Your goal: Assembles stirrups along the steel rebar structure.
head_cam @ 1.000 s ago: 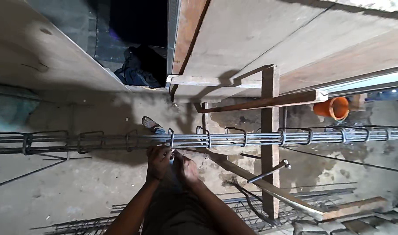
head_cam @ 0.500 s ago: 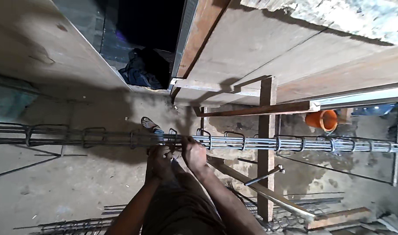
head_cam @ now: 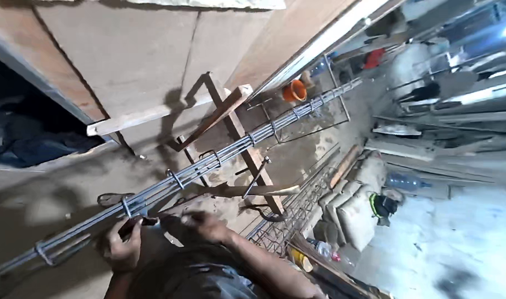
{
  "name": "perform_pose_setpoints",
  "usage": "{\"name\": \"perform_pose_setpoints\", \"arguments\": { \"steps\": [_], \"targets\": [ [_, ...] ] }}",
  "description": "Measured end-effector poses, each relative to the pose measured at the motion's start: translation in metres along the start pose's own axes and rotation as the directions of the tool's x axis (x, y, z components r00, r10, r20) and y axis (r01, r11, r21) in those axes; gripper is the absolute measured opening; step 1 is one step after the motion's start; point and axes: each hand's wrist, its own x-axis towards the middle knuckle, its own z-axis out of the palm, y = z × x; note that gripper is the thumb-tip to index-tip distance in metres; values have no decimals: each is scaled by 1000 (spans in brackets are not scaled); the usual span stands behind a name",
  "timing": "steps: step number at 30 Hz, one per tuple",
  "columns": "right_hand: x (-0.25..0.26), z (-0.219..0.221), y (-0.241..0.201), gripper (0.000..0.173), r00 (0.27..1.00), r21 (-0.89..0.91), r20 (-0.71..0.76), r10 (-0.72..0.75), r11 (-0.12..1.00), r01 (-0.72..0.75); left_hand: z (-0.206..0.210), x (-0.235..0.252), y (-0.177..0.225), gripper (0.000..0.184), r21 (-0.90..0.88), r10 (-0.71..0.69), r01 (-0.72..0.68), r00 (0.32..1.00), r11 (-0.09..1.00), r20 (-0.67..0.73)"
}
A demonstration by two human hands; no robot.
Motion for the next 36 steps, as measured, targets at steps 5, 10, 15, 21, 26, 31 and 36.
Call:
{"name": "perform_pose_setpoints", "arguments": {
  "steps": [5, 10, 15, 21, 26, 31, 36],
  "targets": [
    [29, -119, 40, 62, 509, -245, -861, -12, 886, -393, 6, 3, 17, 49, 36, -26, 27, 999, 999, -34],
    [67, -155, 77, 68, 450, 42, -833, 321, 849, -527, 2, 1, 17, 47, -7, -92, 92, 995, 996, -24],
    [81, -151, 97, 48, 294, 139, -918, 267, 909, -392, -14, -14, 9, 53, 119, -117, 103, 986, 988, 119],
    [33, -145, 78, 34, -70, -388, -922, -382, 901, 195, -86, -48, 21, 44, 166, -159, 130, 971, 977, 177],
    [-41, -136, -14, 30, -45, -276, -882, -469, 436, 857, -117, -49, 25, 39, 137, -252, 241, 965, 961, 67],
    [-90, -106, -89, 43, 71, -37, -808, -585, 172, 984, -115, -21, 12, 36, 215, -607, 570, 708, 793, 360],
    [-106, -70, -102, 32, 318, 57, -553, -770, 346, 936, -65, -9, -36, 37, 151, -592, 622, 599, 768, 539]
  ]
}}
